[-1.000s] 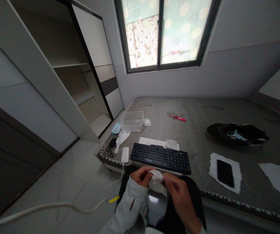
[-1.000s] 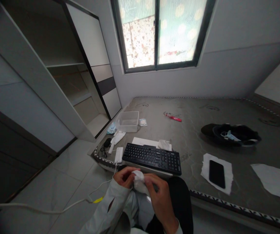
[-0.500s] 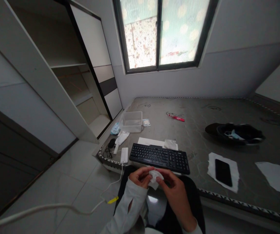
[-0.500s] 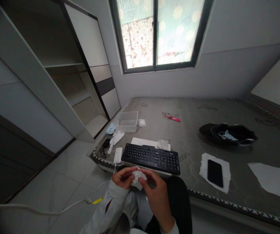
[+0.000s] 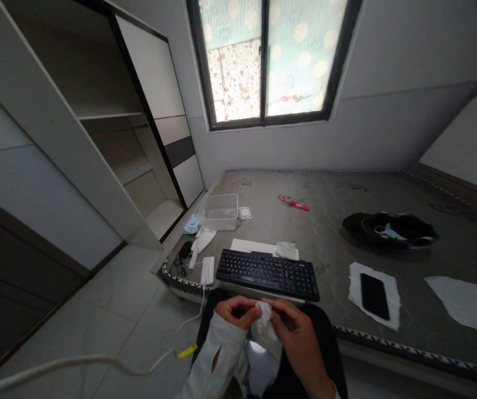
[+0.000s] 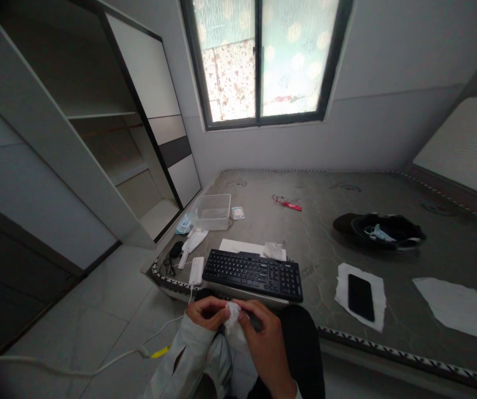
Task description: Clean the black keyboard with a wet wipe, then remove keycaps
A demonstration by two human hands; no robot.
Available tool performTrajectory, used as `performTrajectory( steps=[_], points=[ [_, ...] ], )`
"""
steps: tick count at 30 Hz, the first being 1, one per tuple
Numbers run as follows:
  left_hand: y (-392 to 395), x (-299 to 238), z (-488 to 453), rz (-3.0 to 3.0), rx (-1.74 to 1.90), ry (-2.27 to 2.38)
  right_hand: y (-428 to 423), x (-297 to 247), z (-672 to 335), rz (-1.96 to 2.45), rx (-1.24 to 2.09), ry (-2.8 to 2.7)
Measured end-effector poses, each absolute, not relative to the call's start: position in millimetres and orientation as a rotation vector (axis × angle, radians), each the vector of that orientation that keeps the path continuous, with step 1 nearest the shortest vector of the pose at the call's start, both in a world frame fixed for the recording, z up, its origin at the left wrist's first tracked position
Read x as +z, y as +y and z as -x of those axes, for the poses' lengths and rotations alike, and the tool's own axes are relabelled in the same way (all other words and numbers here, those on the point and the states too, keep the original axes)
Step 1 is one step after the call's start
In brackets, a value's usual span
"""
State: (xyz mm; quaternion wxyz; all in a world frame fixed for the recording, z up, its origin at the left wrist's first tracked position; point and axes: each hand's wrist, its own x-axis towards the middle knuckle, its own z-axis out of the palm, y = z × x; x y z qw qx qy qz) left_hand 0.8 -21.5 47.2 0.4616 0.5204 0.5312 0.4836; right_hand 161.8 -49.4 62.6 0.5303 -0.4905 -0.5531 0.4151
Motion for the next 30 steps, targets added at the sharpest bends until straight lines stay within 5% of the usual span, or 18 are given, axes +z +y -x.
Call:
performTrajectory(
  steps=[30],
  points=[
    [-28.3,44.1,-9.5,-1.369,1.239,1.340,-36.2,61.2,-155.5,1.220,1.152,-1.168]
  ],
)
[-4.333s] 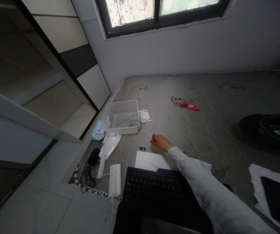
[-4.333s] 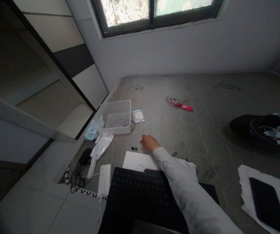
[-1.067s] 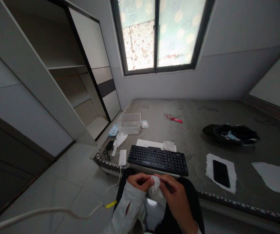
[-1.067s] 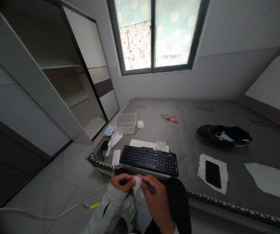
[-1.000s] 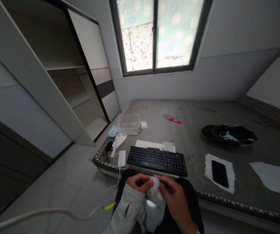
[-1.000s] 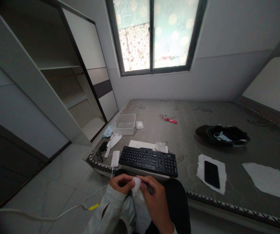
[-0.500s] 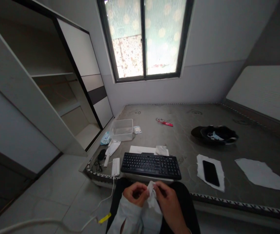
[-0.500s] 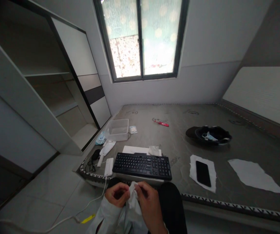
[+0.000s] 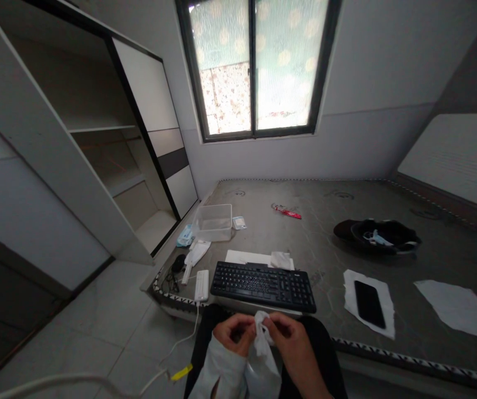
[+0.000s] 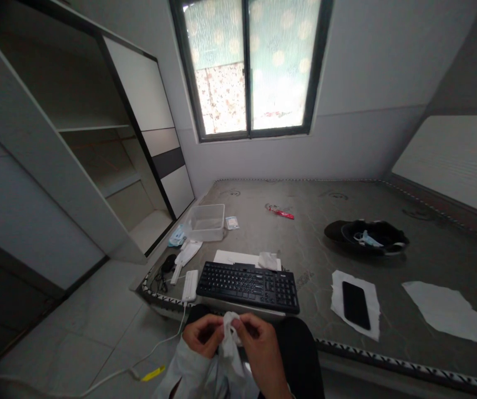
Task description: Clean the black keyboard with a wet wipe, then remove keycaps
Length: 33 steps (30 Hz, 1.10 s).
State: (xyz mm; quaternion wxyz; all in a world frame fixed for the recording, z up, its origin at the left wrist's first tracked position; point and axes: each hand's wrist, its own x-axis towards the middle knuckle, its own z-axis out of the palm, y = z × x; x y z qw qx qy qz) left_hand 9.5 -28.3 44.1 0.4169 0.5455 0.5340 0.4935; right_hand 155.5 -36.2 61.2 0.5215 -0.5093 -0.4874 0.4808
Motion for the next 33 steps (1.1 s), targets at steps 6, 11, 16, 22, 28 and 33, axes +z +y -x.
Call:
performTrajectory(
  steps=[6,11,16,22,28,33],
  points=[
    [-26.0,46.5,-10.2,-1.446,1.191,1.349,-36.8,60.9,-151.2,1.242,1.100,-1.126],
    [-21.9,53.9,-4.0,-1.474,1.170,1.440,-39.2,63.8,-152.4,1.205,1.176,-1.167],
    [-18.0,54.2,2.7,-1.408,1.131,1.427,-40.6,63.1,-153.4,1.202,1.176,-1.189],
    [-14.0,36.1,4.8,-1.227,1.142,1.297,-43.2,72.3,-152.4,1.202,1.177,-1.284],
    [-10.5,32.6,1.2,-1.122,1.143,1.212,-40.9,72.0,-151.3,1.169,1.268,-1.145],
    [-10.5,36.2,-1.9,-1.167,1.193,1.219,-39.9,65.6,-149.6,1.051,1.508,-0.928]
  ],
)
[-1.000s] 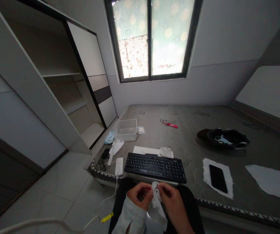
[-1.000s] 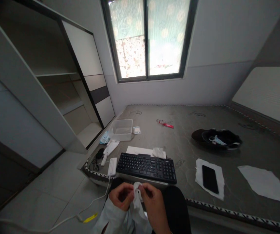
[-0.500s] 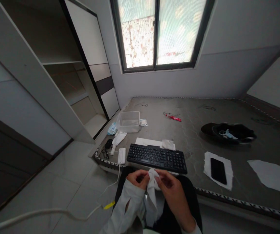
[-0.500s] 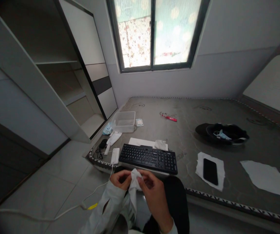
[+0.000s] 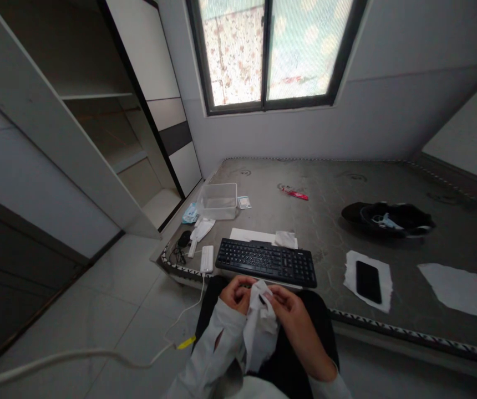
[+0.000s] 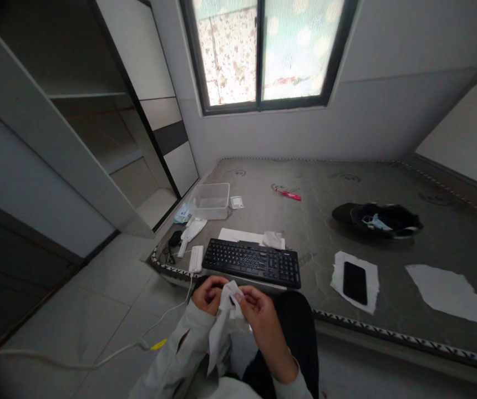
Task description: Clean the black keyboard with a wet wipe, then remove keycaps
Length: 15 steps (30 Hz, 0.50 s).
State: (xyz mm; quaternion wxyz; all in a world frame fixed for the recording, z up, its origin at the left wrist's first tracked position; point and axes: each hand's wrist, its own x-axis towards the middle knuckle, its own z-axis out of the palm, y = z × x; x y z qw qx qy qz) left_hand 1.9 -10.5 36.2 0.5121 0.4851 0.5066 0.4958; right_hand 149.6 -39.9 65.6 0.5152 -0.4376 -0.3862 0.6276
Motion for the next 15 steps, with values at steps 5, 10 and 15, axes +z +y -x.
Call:
performTrajectory(
  steps=[5,10,15],
  points=[
    [-11.6,43.0,2.6,-1.303,1.280,1.334,-43.2,62.3,-145.9,0.989,1.582,-0.787],
    [-13.1,57.7,13.3,-1.746,1.343,1.290,-42.6,59.0,-144.1,0.991,1.543,-0.750],
    [-11.4,54.9,13.3,-1.971,1.398,1.121,-41.0,63.0,-144.3,1.070,1.451,-0.819]
  ],
)
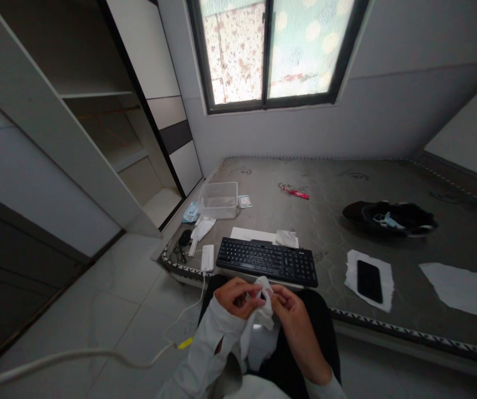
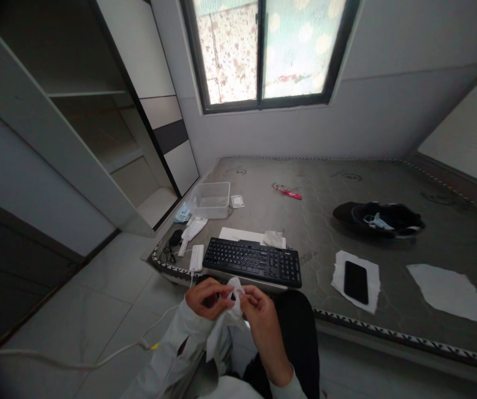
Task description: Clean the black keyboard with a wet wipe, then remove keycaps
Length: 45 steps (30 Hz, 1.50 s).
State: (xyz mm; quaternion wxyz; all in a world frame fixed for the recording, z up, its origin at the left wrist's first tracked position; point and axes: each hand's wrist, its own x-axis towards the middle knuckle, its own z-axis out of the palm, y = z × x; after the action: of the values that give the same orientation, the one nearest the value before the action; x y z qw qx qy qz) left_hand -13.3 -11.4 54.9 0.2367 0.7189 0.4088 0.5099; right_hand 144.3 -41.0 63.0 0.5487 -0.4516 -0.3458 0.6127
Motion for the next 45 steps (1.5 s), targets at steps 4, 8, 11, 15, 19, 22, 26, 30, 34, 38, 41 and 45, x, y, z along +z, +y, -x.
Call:
performTrajectory(
  steps=[4,8,11,15,19,22,26,30,34,38,41,45],
  points=[
    [-10.4,49.5,13.0,-1.991,1.375,1.133,-39.4,60.8,-145.4,1.100,1.410,-0.874],
    [-10.9,51.0,14.6,-2.054,1.365,1.109,-37.6,55.5,-146.3,1.087,1.442,-0.866],
    [-11.4,50.1,14.3,-2.110,1.373,1.101,-37.0,51.5,-144.7,1.055,1.495,-0.811],
    [-12.7,43.3,13.1,-2.178,1.349,1.140,-37.4,45.8,-140.9,1.020,1.532,-0.729],
    [-15.0,39.4,13.3,-2.127,1.286,1.231,-37.1,39.5,-139.7,1.040,1.518,-0.736],
    [-16.3,38.3,14.2,-2.127,1.273,1.274,-35.3,36.6,-140.9,1.061,1.523,-0.760],
    [-16.0,30.8,14.2,-2.223,1.342,1.243,-32.1,38.4,-143.0,1.054,1.598,-0.746],
    [-12.2,16.9,13.3,-2.282,1.411,1.169,-29.5,39.8,-142.2,1.017,1.637,-0.674],
    [-6.0,4.9,17.8,-2.286,1.359,1.139,-27.7,33.5,-138.2,0.970,1.680,-0.616],
    [-1.9,-2.6,25.0,-2.431,1.263,1.219,-25.2,24.3,-134.1,0.991,1.672,-0.651],
    [-2.4,-6.2,26.0,-2.463,1.224,1.293,-21.8,17.0,-132.6,1.048,1.650,-0.672],
    [-4.1,-7.5,23.5,-2.418,1.194,1.366,-17.4,7.9,-132.1,1.159,1.610,-0.716]
  ],
)
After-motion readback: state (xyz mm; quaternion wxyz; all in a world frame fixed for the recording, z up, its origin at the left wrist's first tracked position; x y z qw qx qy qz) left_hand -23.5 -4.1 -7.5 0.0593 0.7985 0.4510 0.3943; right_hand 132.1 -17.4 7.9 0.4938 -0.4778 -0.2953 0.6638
